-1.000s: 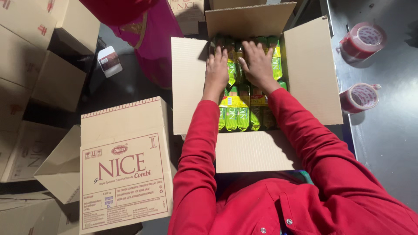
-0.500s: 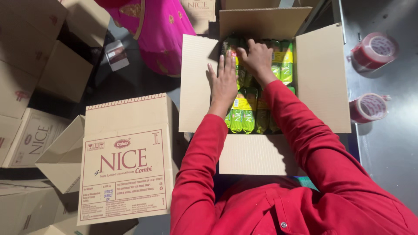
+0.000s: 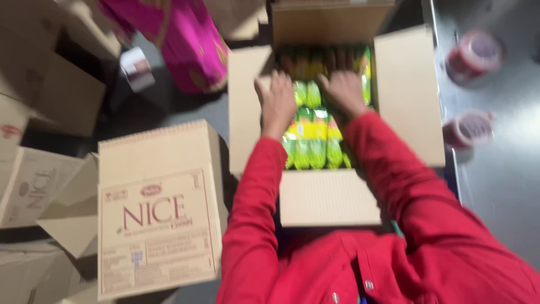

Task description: The person packs green-wrapped food items into cardboard boxes and seals them with red tape.

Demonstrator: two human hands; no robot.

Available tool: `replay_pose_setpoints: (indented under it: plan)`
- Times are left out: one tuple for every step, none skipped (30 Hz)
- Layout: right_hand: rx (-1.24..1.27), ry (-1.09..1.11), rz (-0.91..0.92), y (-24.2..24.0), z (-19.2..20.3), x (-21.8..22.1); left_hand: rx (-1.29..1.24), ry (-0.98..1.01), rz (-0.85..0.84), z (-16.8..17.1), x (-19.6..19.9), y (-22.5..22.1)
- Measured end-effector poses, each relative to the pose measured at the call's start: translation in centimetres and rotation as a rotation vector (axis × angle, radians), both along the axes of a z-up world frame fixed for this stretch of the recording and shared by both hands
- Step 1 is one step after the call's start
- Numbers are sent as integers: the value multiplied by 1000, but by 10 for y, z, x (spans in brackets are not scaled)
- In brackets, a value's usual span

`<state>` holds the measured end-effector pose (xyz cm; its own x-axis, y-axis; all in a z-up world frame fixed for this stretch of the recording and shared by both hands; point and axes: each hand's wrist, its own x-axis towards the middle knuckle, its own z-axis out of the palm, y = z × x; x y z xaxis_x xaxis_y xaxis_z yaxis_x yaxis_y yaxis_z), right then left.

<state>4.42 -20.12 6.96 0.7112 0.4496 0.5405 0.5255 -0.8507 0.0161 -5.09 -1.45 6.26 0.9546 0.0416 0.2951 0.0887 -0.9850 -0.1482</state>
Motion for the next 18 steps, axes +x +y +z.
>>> replay_pose_setpoints:
  plan:
    - [-21, 80, 15, -6, -3, -10, -186, -26, -56, -7, -14, -5]
    - [-25, 116, 48, 4, 12, 1, -354, -96, -97, -2, -11, 4]
    - [-29, 152, 82, 13, 31, 9, -521, -168, -141, 4, -10, 12]
    - [79, 140, 146, 18, 49, 11, -648, -251, -168, 5, -17, 18]
    - [188, 130, 213, 21, 67, 14, -773, -336, -196, 5, -27, 21]
    - [297, 123, 276, 24, 83, 14, -901, -418, -228, 2, -41, 22]
    - [256, -31, 250, 34, 97, 18, -1009, -422, -211, 0, -58, 22]
    - [219, -182, 211, 44, 109, 22, -1116, -418, -200, -2, -81, 22]
    - [180, -332, 171, 49, 116, 22, -1260, -361, -240, -2, -107, 25]
    - [186, -343, 177, 45, 115, 16, -1408, -300, -278, -2, -137, 29]
    - [193, -354, 184, 40, 109, 7, -1205, -326, -292, 1, -165, 29]
    - [205, -381, 203, 42, 108, 6, -1183, -288, -334, 5, -200, 27]
    - [196, -282, 197, 41, 101, -3, -931, -318, -404, 13, -228, 27]
    - [182, -177, 189, 39, 89, -15, -774, -271, -431, 19, -256, 18]
    - [156, -47, 230, 36, 75, -29, -617, -224, -454, 27, -271, 12]
    - [124, 99, 265, 28, 59, -47, -601, -257, -506, 32, -278, 5]
    - [113, 27, 314, 22, 49, -56, -584, -291, -557, 35, -284, -5]
    - [103, -36, 366, 17, 38, -68, -570, -316, -603, 36, -290, -14]
